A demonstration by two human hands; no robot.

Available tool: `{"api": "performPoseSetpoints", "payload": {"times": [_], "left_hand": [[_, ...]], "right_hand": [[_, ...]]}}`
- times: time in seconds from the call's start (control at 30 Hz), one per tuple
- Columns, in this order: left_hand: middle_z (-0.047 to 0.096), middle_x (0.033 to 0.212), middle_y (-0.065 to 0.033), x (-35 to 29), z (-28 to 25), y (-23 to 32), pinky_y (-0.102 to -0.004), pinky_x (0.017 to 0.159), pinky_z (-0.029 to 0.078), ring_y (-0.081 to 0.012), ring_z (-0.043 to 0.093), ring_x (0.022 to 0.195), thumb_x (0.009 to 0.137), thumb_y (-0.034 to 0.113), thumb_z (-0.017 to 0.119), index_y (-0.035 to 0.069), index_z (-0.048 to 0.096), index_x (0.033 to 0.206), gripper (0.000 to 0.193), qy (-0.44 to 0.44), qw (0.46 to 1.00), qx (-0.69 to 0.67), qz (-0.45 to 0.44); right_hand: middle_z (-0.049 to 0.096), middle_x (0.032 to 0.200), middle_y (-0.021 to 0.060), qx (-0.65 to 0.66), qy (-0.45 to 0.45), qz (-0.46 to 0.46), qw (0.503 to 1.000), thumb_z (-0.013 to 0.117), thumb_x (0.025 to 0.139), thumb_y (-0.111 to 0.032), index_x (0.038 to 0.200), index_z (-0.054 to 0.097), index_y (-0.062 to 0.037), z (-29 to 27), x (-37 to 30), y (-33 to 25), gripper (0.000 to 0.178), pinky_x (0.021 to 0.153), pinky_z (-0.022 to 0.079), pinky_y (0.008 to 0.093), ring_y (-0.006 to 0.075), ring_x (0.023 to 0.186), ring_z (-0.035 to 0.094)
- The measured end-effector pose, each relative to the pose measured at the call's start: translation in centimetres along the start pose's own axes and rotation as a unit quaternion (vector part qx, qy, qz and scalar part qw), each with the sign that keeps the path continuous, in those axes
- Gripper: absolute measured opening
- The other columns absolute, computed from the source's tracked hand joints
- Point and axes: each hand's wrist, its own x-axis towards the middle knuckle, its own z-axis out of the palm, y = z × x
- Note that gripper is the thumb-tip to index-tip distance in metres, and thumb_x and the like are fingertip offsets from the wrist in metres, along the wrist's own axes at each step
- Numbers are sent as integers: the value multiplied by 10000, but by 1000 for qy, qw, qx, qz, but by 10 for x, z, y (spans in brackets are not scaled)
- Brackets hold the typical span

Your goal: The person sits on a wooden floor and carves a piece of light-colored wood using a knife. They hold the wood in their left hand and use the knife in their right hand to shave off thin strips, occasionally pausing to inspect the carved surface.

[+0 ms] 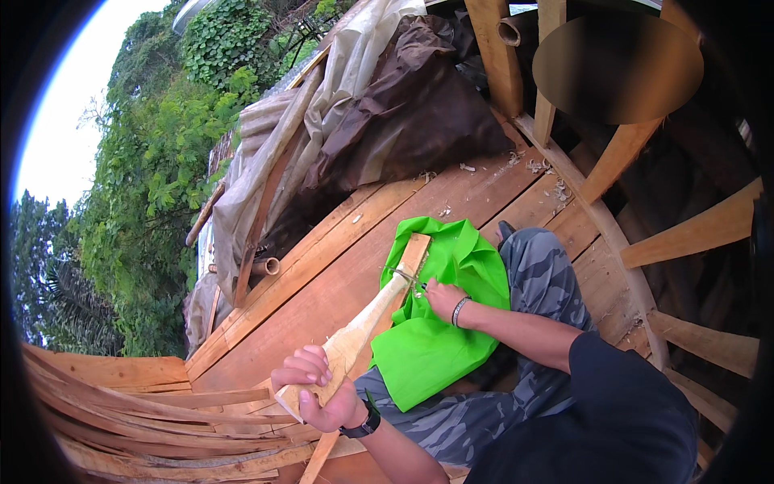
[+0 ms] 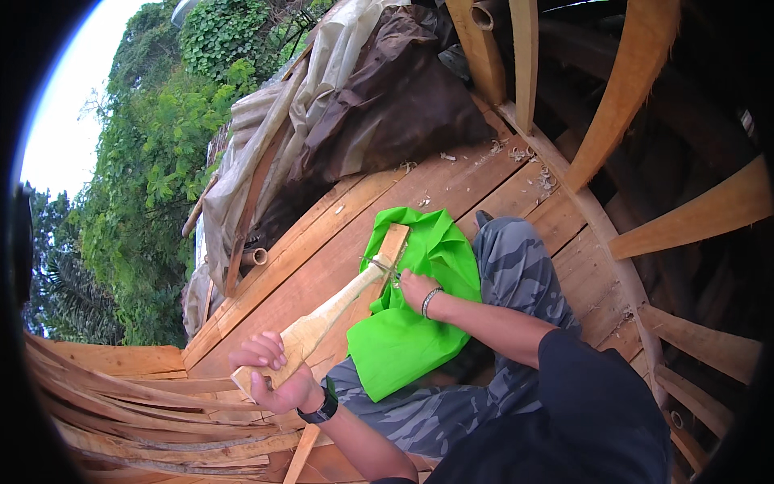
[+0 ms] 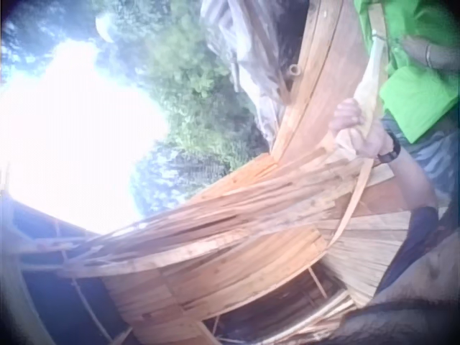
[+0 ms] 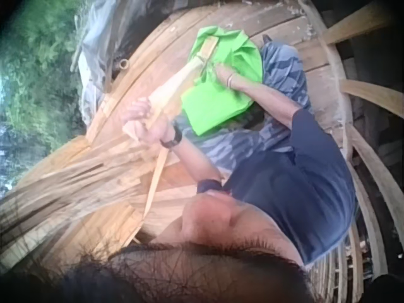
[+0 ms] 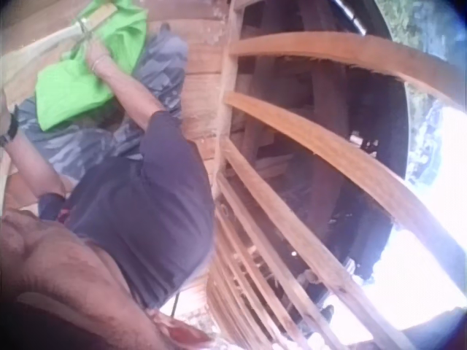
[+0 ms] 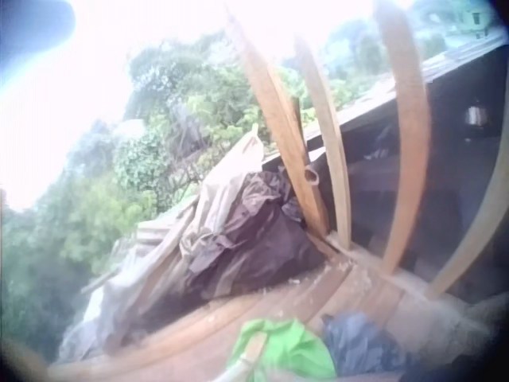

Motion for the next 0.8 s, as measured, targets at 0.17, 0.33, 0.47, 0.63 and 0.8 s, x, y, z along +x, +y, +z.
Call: {"api": "performPoseSetpoints", "payload": {"times": [0.17,0.33,0.47,0.63,0.8], "left_hand": [[329,582,-11,-9,-18,7,-272,564,292,-100,319,503,796,214,457,83,387,747,157,21,999,25,7],[331,585,-11,-3,-3,3,-275,569,298,-101,320,506,797,219,454,84,386,755,157,19,999,35,11],[334,588,-10,-4,-22,4,-273,569,298,-101,320,508,796,219,457,84,388,755,158,25,999,20,11],[351,571,-22,-5,-23,5,-285,561,298,-116,332,518,780,207,484,82,374,739,171,31,999,10,-2],[339,577,-9,-7,-19,4,-275,564,298,-99,319,501,791,220,464,86,381,743,165,38,999,25,15]], "right_hand": [[655,714,204,14,-62,-121,991,422,976,-255,980,452,-7,-79,-42,-106,250,591,537,492,369,697,674],[637,690,222,-15,-7,7,1000,422,979,-270,969,420,3,-7,8,-9,273,594,519,513,407,658,649],[618,663,226,25,-15,-90,996,440,977,-285,966,395,-4,-16,-17,-49,285,541,500,517,411,603,630],[637,695,233,-3,-49,-97,994,446,955,-231,991,401,24,-47,-19,-70,262,591,530,490,398,676,660],[643,715,224,25,-49,-61,997,438,947,-222,1005,416,-13,-29,-15,-56,218,600,524,503,401,669,654]]}}
